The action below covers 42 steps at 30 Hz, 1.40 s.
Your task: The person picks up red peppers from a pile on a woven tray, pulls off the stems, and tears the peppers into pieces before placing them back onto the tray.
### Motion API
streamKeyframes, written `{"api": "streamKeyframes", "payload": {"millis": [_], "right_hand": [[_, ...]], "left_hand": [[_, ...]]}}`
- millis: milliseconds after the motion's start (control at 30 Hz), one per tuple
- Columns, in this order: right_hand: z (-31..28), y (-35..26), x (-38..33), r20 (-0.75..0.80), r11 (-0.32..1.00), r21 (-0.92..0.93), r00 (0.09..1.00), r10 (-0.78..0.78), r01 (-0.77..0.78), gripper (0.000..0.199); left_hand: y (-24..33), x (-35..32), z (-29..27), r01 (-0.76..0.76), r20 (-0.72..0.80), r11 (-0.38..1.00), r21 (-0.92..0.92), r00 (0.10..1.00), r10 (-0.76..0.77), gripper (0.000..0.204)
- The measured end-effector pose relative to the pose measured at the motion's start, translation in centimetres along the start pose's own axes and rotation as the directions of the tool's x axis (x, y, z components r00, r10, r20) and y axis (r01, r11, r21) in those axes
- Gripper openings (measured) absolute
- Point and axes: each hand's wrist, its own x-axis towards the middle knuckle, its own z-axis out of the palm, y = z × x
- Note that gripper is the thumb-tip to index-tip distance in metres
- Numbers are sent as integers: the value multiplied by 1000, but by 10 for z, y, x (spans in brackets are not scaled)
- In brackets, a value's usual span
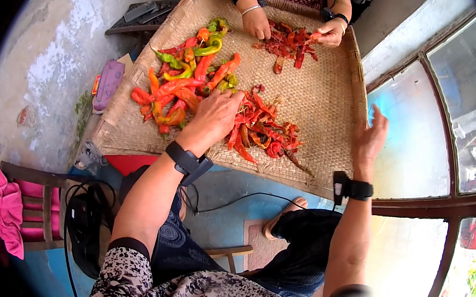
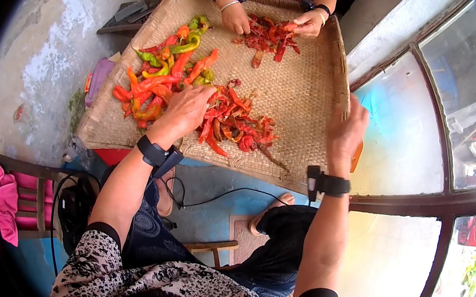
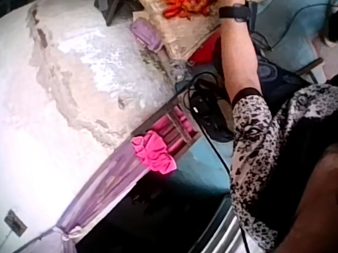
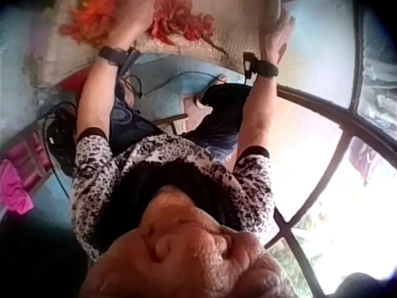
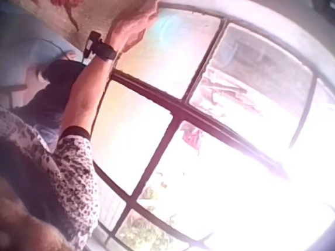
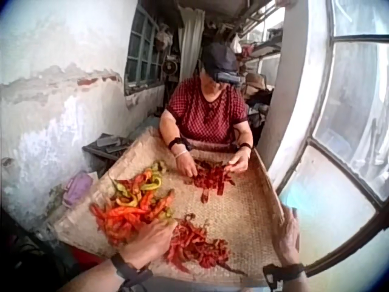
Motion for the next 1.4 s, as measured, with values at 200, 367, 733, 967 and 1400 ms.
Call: {"api": "streamKeyframes", "payload": {"millis": [200, 367, 733, 967, 1400], "right_hand": [[58, -60, -37, 320, 866, 367, 828, -461, 340, 34], [78, -97, -51, 520, 921, 200, 761, -389, 334, 21], [58, -95, -38, 419, 926, 301, 841, -343, 228, 11], [11, -43, -15, 129, 921, 384, 983, -128, 69, 9], [-10, 4, -17, 82, 984, -103, 987, -136, 144, 30]], "left_hand": [[3, -1, 11, -52, -35, 998, -23, 998, 51, 28], [9, -3, 4, -56, -2, 998, -38, 998, 56, 4], [21, -6, -6, 5, 132, 993, -120, 991, 11, 36], [28, -8, 1, -81, 104, 994, -67, 991, 88, 22], [31, -5, -8, -127, 5, 985, -119, 992, 129, 12]]}}
